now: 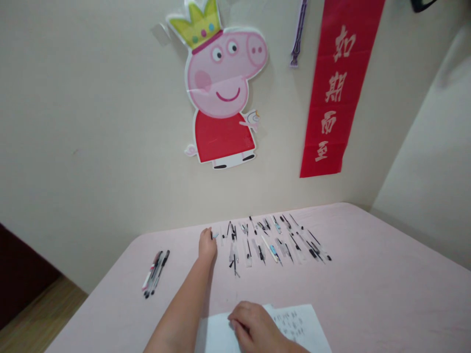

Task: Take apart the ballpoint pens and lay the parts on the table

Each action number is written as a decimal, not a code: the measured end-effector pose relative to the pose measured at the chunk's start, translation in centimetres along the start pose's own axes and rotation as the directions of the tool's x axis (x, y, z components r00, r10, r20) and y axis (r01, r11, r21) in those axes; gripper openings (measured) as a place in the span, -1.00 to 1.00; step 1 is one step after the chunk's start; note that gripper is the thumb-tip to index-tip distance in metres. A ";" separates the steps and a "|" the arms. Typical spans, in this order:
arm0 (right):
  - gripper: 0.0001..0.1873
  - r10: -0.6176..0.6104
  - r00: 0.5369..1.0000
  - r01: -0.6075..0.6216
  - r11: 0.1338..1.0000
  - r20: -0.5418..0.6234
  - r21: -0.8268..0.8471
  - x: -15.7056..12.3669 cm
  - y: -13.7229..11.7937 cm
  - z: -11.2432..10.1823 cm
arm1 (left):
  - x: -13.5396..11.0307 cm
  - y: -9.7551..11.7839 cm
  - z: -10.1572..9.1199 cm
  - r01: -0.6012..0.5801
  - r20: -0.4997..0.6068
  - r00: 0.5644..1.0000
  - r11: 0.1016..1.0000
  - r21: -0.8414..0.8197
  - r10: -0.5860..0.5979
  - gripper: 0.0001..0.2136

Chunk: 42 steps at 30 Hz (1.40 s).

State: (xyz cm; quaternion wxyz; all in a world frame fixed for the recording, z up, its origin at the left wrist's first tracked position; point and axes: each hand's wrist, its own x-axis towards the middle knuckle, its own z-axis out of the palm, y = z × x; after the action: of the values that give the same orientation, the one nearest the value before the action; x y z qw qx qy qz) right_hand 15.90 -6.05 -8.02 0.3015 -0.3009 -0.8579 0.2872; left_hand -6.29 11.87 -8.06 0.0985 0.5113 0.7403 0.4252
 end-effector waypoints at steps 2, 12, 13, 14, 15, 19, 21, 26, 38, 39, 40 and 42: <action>-0.75 0.001 1.000 -0.001 1.000 0.009 -0.001 0.0 0.0 0.0 | -0.1 -0.1 -0.3 -0.022 0.007 1.000 0.998 0.053 0.022 -0.59; -0.77 0.009 0.999 -0.006 0.999 0.054 -0.048 0.3 -0.1 -0.3 | 0.1 0.8 0.8 -0.004 -0.023 1.000 0.975 0.222 0.010 -0.68; -0.78 0.012 0.998 -0.009 0.999 0.056 -0.051 0.3 -0.1 -0.3 | 0.2 0.8 0.9 -0.001 -0.026 1.000 0.973 0.232 0.007 -0.69; -0.78 0.014 0.998 -0.012 0.999 0.057 -0.050 0.4 -0.1 -0.4 | 0.4 0.7 1.0 0.000 -0.027 1.000 0.970 0.242 0.007 -0.71; -0.77 0.016 0.998 -0.013 0.999 0.058 -0.048 0.4 -0.1 -0.4 | 0.5 0.6 1.1 0.000 -0.027 1.000 0.968 0.250 0.007 -0.73; -0.78 0.013 0.999 -0.012 1.000 0.049 -0.029 0.4 0.0 -0.4 | 1.1 0.2 1.3 -0.011 -0.018 1.000 0.963 0.271 0.017 -0.73; -0.78 0.017 0.999 -0.016 1.000 0.047 -0.024 0.4 0.1 -0.4 | 1.2 0.2 1.3 -0.022 -0.011 1.000 0.961 0.277 0.026 -0.68; -0.78 0.034 0.998 -0.033 0.999 0.051 -0.023 0.5 0.1 -0.4 | 1.1 0.3 1.2 -0.067 0.000 0.998 0.957 0.282 0.070 -0.77; -0.77 0.025 0.998 -0.024 1.000 0.052 -0.019 0.6 0.1 -0.5 | 1.2 0.1 1.2 -0.015 -0.040 0.999 0.959 0.282 0.027 -0.91; -0.77 0.031 0.998 -0.030 0.999 0.056 -0.015 0.6 0.0 -0.6 | 1.3 0.1 1.2 0.000 -0.044 0.999 0.961 0.275 0.013 -0.89; -0.77 0.036 0.998 -0.035 0.999 0.057 -0.010 0.5 0.0 -0.6 | 1.4 0.0 1.2 0.016 -0.049 0.999 0.963 0.268 -0.003 -0.85; -0.76 0.045 0.998 -0.045 0.999 0.051 0.003 0.4 -0.1 -0.5 | 1.7 -0.3 1.0 0.056 -0.060 0.997 0.966 0.251 -0.042 -0.74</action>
State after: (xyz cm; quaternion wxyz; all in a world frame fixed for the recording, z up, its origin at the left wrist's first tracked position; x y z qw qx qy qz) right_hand 15.96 -5.66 -7.51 0.2738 -0.3121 -0.8577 0.3032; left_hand -6.72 13.81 -8.38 0.0230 0.4894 0.8033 0.3385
